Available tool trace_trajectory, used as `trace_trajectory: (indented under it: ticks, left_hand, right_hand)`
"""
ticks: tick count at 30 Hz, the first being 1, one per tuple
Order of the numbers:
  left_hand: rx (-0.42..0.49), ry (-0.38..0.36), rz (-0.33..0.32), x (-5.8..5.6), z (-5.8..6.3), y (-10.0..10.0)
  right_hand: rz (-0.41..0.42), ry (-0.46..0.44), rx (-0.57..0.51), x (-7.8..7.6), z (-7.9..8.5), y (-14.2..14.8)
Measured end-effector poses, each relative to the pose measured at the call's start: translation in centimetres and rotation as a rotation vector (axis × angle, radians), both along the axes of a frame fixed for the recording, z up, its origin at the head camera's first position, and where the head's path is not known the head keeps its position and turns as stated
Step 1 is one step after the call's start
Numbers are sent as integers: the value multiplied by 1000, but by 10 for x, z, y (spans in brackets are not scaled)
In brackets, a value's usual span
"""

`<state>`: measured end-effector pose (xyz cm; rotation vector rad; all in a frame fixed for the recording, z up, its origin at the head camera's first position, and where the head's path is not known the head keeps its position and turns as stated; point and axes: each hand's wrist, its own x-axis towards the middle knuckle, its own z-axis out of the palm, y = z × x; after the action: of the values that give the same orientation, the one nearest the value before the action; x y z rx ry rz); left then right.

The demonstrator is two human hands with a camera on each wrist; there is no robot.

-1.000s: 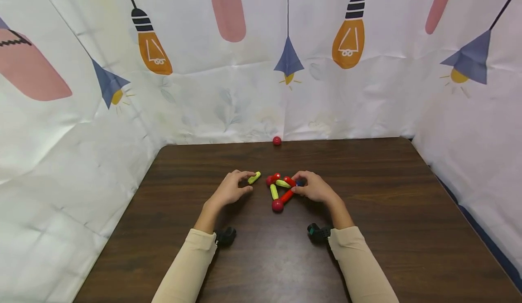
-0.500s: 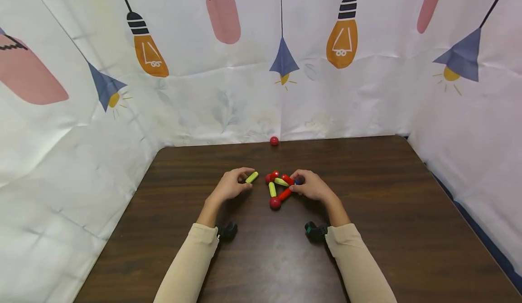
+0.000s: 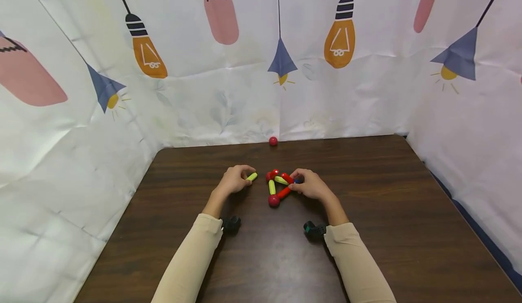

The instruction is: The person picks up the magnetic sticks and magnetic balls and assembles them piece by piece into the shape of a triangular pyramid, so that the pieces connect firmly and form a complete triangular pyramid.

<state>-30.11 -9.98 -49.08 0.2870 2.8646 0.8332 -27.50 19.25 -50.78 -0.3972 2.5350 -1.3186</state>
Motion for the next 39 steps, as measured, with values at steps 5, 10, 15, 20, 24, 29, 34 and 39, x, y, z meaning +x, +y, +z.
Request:
trace_trajectory:
  ticks: [5,10,15,20,24,29,34,39]
  left_hand:
    - [63,2,-15,4,-3,-8]
    - [148,43,13,9,-5,-17]
    - [217,76,16,15,-6,-21]
    - [286,85,3,20,-5,-23]
    - [309,83,-49,21,-5,-23]
    - [328,88,-94,23,-2,-19]
    - [364,115,-89,24,5,-14]
    - [376,121,-85,26,8,-11]
  right_hand:
    - [-38,-9,1,2,0,0]
    - [-27,-15,-10,0,-1,-1]
    - [-39,-24,-5,1,0,-1]
    - [-37,-20,-18,1,-1,-1]
    - [-36,-17,-14,0,-2,-2]
    - [-46,-20,-6,0,-4,-2]
    - [-52,-15,-9,1,-2,-3]
    - [-53,-18,-11,1,0,-3]
